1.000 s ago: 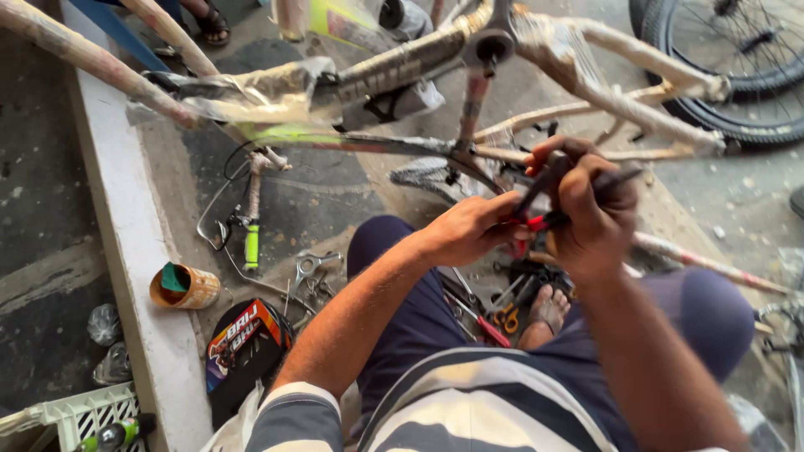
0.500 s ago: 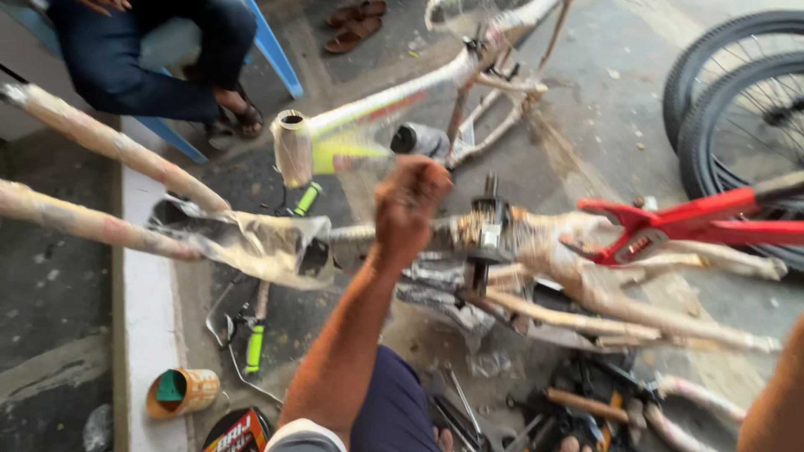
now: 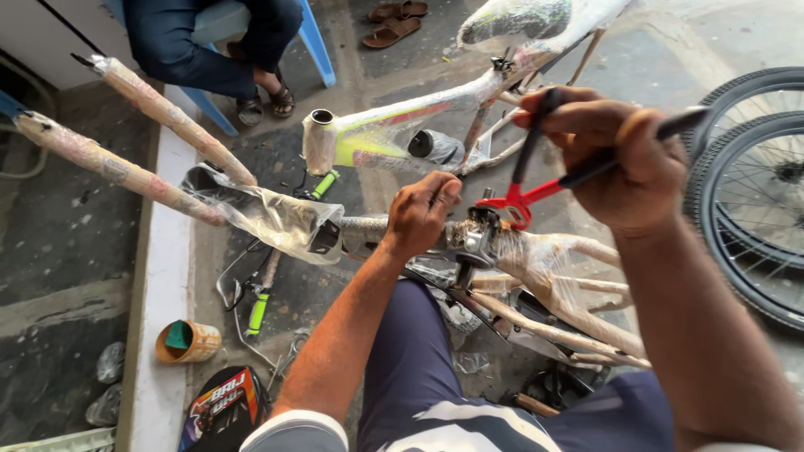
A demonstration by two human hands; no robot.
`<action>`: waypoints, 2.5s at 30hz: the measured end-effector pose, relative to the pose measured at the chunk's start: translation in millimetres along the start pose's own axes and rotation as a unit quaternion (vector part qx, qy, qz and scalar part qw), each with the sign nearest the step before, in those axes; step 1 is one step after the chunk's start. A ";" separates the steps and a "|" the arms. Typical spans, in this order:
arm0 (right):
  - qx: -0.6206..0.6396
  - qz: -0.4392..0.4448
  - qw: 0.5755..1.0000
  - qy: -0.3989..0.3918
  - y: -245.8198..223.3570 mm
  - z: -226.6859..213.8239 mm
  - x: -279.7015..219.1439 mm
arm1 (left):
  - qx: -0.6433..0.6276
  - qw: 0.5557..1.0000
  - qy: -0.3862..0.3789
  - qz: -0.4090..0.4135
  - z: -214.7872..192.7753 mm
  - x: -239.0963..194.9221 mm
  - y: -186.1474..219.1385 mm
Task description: The person is repairing a bicycle bottom bracket while sitting on the floor. They use a red bottom bracket tool to loosen and remove the bearing cups from the bicycle frame, handling the small metal components with their hands.
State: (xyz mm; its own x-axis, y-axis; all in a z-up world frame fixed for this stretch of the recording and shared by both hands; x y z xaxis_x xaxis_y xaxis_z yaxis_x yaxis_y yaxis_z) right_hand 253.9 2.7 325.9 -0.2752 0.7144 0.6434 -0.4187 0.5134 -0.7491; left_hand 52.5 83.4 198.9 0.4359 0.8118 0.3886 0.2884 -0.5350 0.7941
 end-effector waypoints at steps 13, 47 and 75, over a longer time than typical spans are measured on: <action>0.082 0.080 0.990 -0.085 23.9 19.7 26.5 | -0.189 0.966 -0.074 0.160 1.1 14.2 33.2; -0.327 0.314 0.889 -0.058 89.6 63.8 89.6 | -0.710 0.682 -0.174 0.025 53.2 29.8 0.2; -0.021 -0.014 0.983 0.183 -16.5 -88.4 -107.7 | -0.118 0.979 -0.159 -0.038 39.4 17.6 -10.5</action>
State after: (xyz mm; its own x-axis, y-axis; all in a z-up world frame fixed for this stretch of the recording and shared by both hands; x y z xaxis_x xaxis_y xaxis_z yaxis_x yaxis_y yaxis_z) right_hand 366.9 -40.7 255.0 0.0690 0.8189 0.5698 -0.3841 0.5490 -0.7424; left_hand 90.7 94.0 179.0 0.6744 0.7139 0.1884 0.1417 -0.3756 0.9159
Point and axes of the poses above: each hand's wrist, its own x-axis towards the middle knuckle, its own z-axis out of the palm, y = z × x, the point moved 8 cm from there along x, towards the middle knuckle, and after that the axes turned 5 degrees about z, right-handed, at the moved point
